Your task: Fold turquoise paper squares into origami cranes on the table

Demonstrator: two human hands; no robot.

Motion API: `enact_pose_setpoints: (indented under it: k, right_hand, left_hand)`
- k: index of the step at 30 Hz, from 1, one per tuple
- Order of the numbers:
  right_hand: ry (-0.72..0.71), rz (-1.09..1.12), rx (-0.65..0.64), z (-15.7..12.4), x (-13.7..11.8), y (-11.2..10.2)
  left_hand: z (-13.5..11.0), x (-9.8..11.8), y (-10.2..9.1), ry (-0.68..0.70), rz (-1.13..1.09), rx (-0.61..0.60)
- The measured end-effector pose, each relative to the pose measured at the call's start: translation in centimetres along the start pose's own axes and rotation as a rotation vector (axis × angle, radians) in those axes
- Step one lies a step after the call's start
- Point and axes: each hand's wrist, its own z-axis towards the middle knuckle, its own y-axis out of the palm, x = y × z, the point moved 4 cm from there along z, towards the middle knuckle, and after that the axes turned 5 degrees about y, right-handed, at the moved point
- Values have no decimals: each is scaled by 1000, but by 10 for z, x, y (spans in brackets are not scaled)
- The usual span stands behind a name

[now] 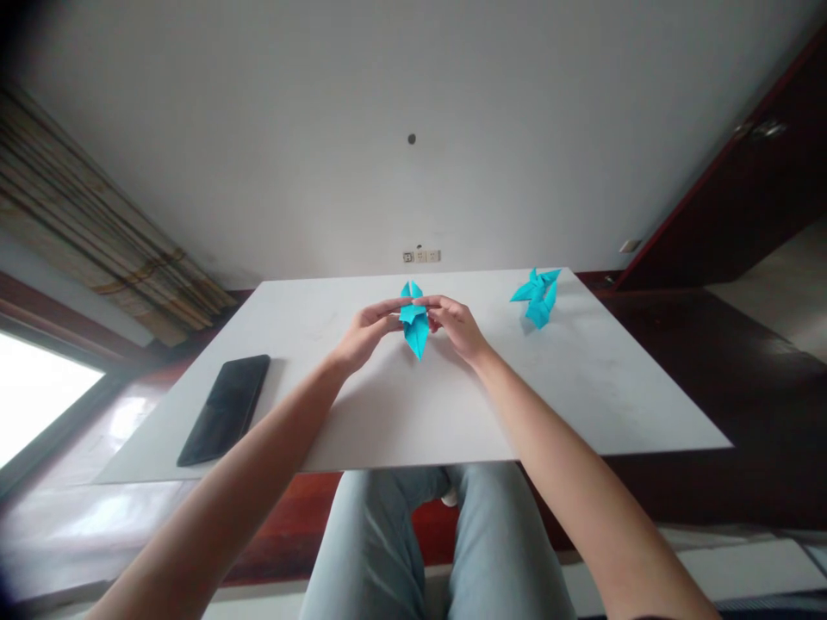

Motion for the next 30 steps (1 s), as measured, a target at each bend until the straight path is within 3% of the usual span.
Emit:
enact_pose_setpoints:
  k: [6,13,19,22,26,28,30]
  right_hand:
    - [-53,-82,-57,-3,1,3]
    - [-115,-145,15,-1,4,7]
    - [-174,-103,-25,3,11,9]
    - [-216,-195,37,1,7,8]
    - [-437,-343,124,-23,-34,17]
    - [-572,-304,28,-48,-69,34]
    - [-641,-247,-159,-82,-104,56]
  left_hand:
    - [1,-3,0,16,34,64]
    - [4,-8,0,77,70,139]
    - [0,0,2,197,67,153]
    - [1,3,2,235,147,171]
    - [3,5,-3,250,211,233]
    - [3,3,-6,214,252,239]
    - [2,0,-8,156,293,226]
